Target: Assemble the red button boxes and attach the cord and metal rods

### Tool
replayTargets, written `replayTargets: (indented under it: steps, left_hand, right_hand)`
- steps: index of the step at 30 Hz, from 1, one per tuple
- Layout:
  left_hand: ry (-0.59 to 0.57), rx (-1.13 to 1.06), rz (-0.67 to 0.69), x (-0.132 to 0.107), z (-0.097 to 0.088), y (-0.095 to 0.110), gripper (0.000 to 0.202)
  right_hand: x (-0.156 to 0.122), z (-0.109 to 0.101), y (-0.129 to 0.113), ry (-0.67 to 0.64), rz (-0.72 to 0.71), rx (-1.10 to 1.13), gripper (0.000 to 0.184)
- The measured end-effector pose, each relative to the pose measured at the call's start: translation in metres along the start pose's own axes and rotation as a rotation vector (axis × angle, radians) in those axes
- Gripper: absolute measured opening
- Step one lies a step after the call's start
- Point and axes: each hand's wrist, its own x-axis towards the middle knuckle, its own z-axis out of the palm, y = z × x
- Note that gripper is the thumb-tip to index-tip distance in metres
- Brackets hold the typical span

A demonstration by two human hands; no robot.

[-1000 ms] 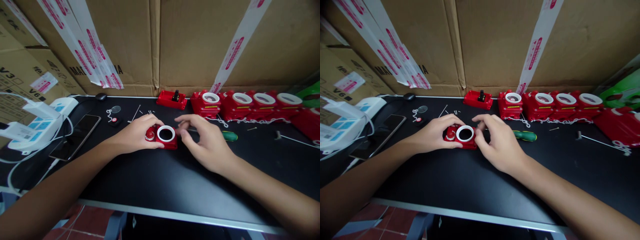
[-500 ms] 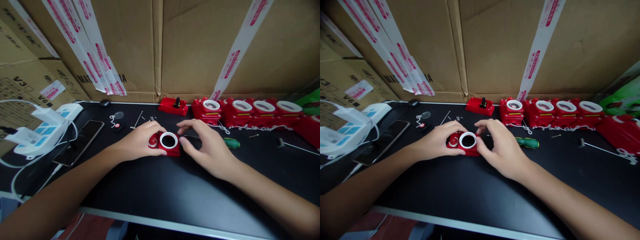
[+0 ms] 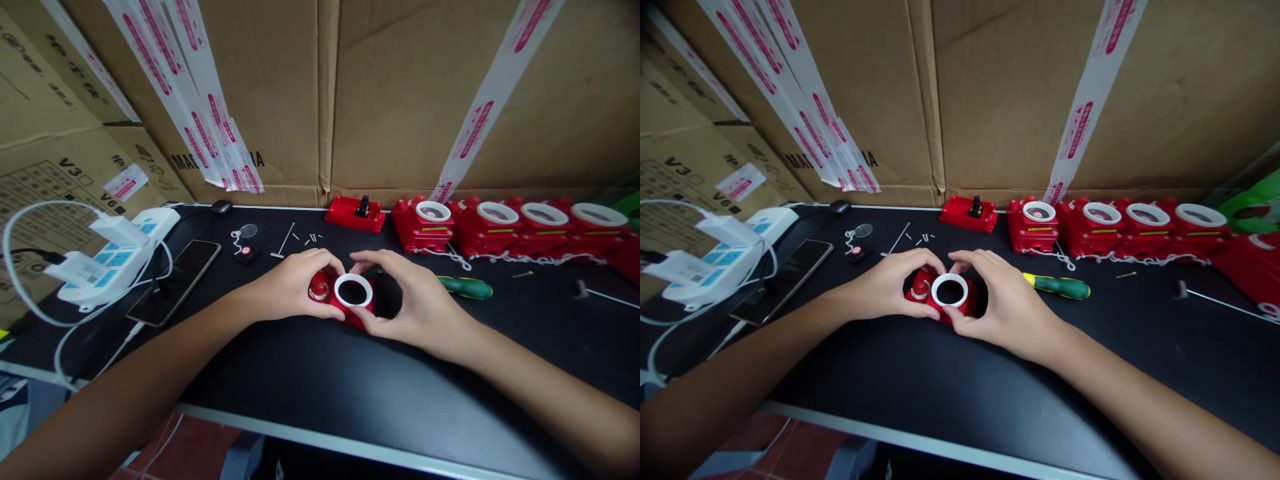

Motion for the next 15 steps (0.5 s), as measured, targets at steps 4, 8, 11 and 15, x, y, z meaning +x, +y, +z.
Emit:
replayTargets:
  steps: [4,8,11,15]
  left_hand:
    - [-0.002,-0.018,0.009,-0.0006,-0.0006,-0.0006,0.052]
    - [-0.005,-0.033,-0.008,-0.0008,-0.0009,-0.0011,0.052]
    - [-0.017,-0.056,-0.048,-0.0007,-0.0004,-0.0017,0.055]
    - [-0.014,-0.12,-0.092,-0.0004,0.0001,-0.0015,0.066]
  right_hand:
    - [0.0006,0.0016,0.001,-0.011,0.016,0.047,0.063]
    - [0.0004,0.0023,0.0005,-0.026,0.037,0.102,0.064]
    - [-0.0003,0.0021,0.0002,-0.035,0.03,0.129,0.069]
    - [-0.0002,-0.0012,-0.0004,-0.069,0.02,0.184,0.07]
